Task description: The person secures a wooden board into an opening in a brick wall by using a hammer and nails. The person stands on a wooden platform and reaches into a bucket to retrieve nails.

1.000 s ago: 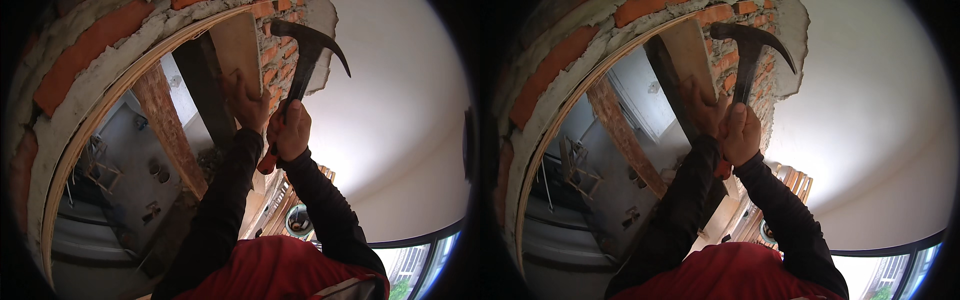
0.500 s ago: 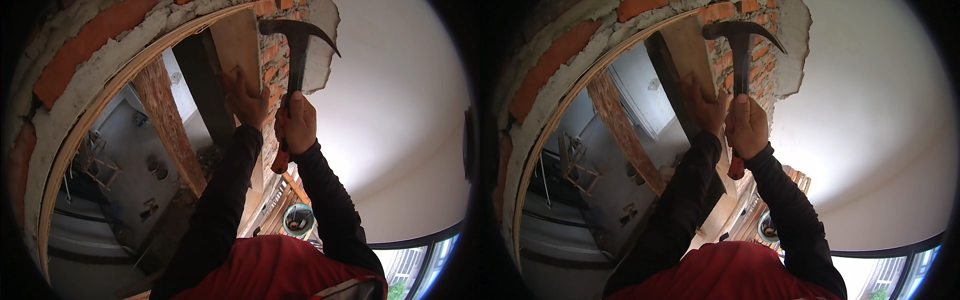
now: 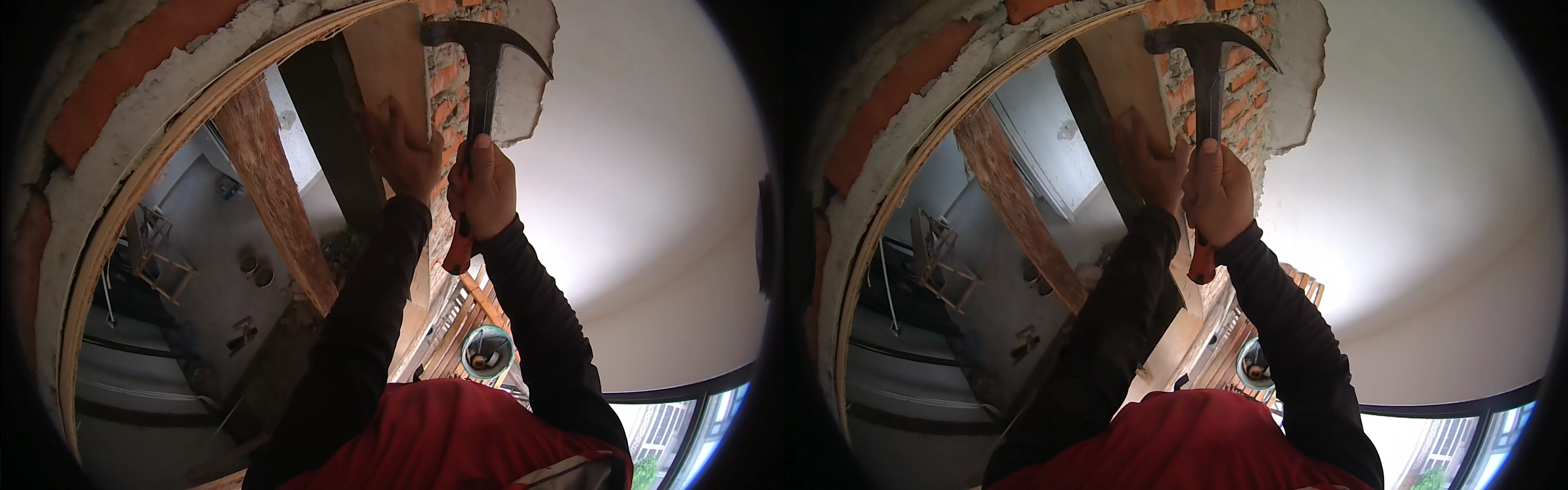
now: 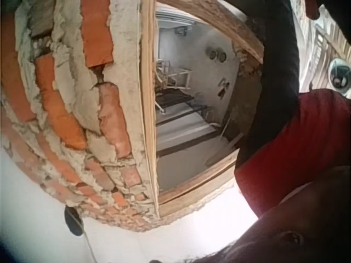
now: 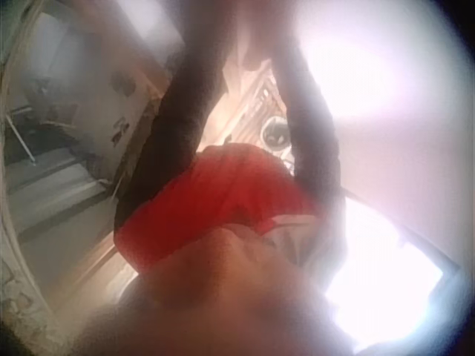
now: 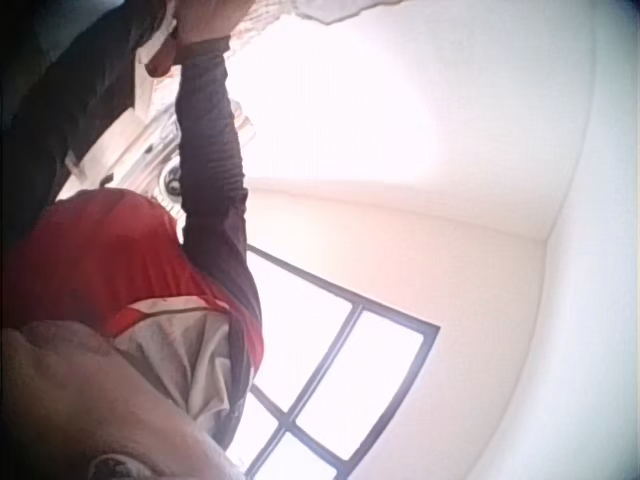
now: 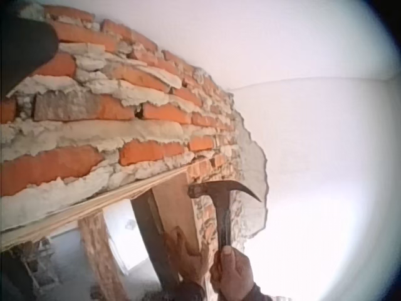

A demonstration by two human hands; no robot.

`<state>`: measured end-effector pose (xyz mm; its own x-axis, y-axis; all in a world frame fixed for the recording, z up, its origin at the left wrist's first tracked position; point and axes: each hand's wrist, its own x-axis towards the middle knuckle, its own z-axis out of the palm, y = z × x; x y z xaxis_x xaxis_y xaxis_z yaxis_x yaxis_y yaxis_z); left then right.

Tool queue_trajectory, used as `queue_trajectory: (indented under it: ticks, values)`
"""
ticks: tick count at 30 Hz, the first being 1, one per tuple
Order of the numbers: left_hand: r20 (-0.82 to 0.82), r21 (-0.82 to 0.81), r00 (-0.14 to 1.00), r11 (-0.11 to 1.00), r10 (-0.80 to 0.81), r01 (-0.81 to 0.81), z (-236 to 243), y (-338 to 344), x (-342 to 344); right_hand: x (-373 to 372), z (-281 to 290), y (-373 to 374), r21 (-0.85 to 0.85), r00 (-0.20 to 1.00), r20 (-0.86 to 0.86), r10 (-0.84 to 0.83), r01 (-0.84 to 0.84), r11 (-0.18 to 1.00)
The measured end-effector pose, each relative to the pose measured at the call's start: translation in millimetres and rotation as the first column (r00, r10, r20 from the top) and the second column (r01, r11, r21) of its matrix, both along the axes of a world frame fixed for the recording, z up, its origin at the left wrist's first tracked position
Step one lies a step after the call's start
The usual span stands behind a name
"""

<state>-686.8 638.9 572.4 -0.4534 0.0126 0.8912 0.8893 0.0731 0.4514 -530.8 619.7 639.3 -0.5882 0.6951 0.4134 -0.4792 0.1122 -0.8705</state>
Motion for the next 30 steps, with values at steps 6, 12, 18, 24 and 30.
queue_trajectory:
  ticks: [6, 12, 18, 24, 30]
  values:
    - [-0.005, 0.025, 0.999, 0.999, 0.038, -0.038, 6, -2, -2, 27, -15, -4, 0.043, 0.998, 0.042, -0.045, 0.043, 0.998]
    - [0.152, 0.060, 0.982, 0.993, -0.112, 0.104, 5, -3, 5, 54, -59, -3, 0.224, 0.990, 0.082, -0.118, 0.097, 0.970]
    - [0.106, 0.037, 0.970, 0.975, -0.220, 0.217, -9, -11, -4, 57, -81, -15, 0.076, 0.998, 0.061, -0.015, 0.010, 0.997]
    - [0.103, -0.011, 0.971, 0.976, -0.215, 0.217, -18, -6, -7, 37, -92, -19, -0.185, 0.995, -0.070, 0.068, -0.080, 0.979]
    - [0.111, -0.107, 0.987, 0.986, -0.116, 0.128, -14, -12, -3, 6, -87, -19, -0.227, 0.988, -0.128, 0.086, -0.114, 0.967]
